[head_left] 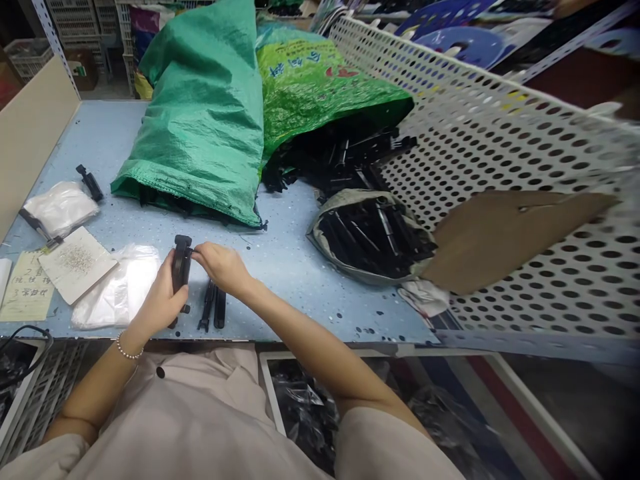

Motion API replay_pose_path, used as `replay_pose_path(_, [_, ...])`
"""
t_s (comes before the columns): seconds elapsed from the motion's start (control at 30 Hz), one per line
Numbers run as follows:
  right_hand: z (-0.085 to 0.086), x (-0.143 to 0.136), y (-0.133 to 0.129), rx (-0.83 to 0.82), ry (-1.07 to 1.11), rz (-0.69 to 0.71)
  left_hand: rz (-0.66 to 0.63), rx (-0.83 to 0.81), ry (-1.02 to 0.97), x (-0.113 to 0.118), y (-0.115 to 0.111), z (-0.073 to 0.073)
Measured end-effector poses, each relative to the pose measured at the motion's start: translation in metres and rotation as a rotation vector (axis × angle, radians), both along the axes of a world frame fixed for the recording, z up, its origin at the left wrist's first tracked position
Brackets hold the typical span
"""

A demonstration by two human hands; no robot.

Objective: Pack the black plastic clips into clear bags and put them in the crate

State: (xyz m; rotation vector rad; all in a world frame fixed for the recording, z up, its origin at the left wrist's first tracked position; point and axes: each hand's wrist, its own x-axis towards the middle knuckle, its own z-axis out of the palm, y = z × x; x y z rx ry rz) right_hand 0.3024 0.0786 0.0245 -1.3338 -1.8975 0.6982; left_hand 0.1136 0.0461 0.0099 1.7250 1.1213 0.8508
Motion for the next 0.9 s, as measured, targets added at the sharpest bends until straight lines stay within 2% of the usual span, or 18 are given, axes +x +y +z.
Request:
replay_pose_path(0.1, [-0.001,-0.006,-0.003,-0.379,0.454,0.062,0.055,0.177,0.105,0.003,-0.001,-0.005])
replay_pose_path(0.17, [0.000,-0.006,-0.004,-0.571,0.556,0.113,0.036,0.198,0.119,0.001,0.001,-0.006])
replay_pose_path(0.2, [0.002,-0.004,-0.004,-0.582,0.512,0.126,0.010,0.175,0.105,-0.001,0.002,-0.005])
replay_pose_path(0.23, [0.004,-0.002,-0.004,-0.526,0.414,0.123,-0.016,0.143,0.082,-0.004,0.003,-0.004])
replay_pose_path(0.33, [0.009,0.004,-0.002,-0.132,-0.014,0.066,-0.062,0.065,0.011,-0.010,0.004,0.002])
replay_pose_path(0.4, [0.009,0.005,-0.001,0.047,-0.200,0.061,-0.070,0.035,-0.001,-0.011,0.003,0.005])
replay_pose_path(0.47, [0.007,0.002,0.000,0.014,-0.154,0.064,-0.054,0.026,0.014,-0.009,0.002,0.006])
replay_pose_path(0.57, [0.002,-0.005,-0.004,-0.291,0.112,0.052,-0.007,0.023,0.007,-0.007,0.005,0.003])
replay_pose_path(0.63, [-0.002,-0.010,-0.012,-0.394,0.156,0.091,0.027,-0.008,-0.043,-0.008,0.010,0.000])
replay_pose_path(0.7, [-0.006,-0.016,-0.027,-0.270,0.016,0.158,0.083,-0.042,-0.094,-0.010,0.016,-0.001])
replay_pose_path(0.83, [-0.022,-0.027,-0.058,0.162,-0.400,0.303,0.140,-0.123,-0.140,-0.015,0.023,-0.006])
replay_pose_path(0.9, [-0.028,-0.027,-0.059,0.203,-0.504,0.344,0.172,-0.172,-0.113,-0.017,0.023,-0.014])
